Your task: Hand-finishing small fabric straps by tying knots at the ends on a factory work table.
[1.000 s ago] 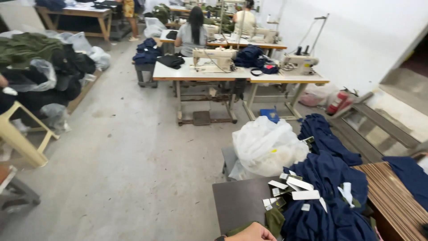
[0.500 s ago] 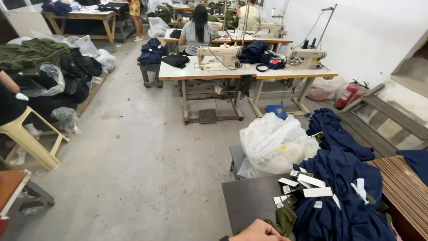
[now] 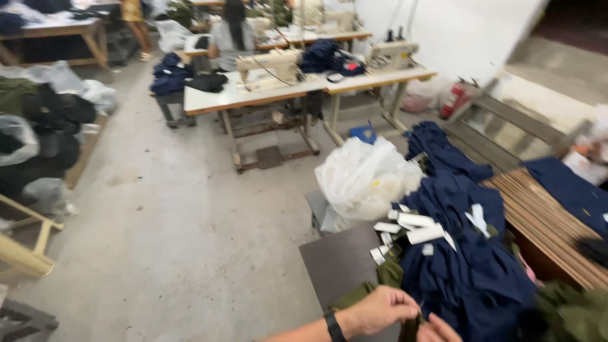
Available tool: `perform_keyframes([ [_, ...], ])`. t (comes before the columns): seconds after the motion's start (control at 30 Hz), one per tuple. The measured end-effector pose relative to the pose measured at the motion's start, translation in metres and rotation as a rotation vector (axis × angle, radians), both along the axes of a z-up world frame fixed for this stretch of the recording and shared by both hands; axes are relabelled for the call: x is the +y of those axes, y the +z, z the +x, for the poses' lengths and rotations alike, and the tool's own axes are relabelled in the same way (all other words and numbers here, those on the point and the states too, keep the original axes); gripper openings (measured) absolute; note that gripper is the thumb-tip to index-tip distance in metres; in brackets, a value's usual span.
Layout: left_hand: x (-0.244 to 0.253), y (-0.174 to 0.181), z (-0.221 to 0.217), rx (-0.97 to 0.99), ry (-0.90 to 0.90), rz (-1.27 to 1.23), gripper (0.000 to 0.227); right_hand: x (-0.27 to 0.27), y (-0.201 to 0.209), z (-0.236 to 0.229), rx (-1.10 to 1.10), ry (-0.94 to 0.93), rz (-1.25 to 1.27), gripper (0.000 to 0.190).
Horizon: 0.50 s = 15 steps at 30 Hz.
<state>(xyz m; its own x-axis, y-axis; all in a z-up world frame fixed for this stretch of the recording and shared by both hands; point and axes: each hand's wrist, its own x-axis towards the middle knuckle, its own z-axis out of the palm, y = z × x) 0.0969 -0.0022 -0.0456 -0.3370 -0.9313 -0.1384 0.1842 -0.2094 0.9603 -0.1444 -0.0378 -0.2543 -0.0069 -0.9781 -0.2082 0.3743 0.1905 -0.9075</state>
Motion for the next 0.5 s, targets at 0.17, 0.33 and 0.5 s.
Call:
perform_keyframes([
  [0.17,0.012,0.043,-0.011,-0.003,-0.095,-0.161,0.009,0.110,0.299,0.062,0.779,-0.373,-0.677,0.009],
  [0.33,0.025,0.083,-0.020,0.021,-0.219,-0.330,0.005,0.134,0.336,0.049,0.743,-0.278,-0.471,0.011],
  [0.5,0.021,0.072,-0.038,0.052,-0.281,-0.295,0.009,0.141,0.330,0.031,0.543,-0.307,-0.511,0.010],
])
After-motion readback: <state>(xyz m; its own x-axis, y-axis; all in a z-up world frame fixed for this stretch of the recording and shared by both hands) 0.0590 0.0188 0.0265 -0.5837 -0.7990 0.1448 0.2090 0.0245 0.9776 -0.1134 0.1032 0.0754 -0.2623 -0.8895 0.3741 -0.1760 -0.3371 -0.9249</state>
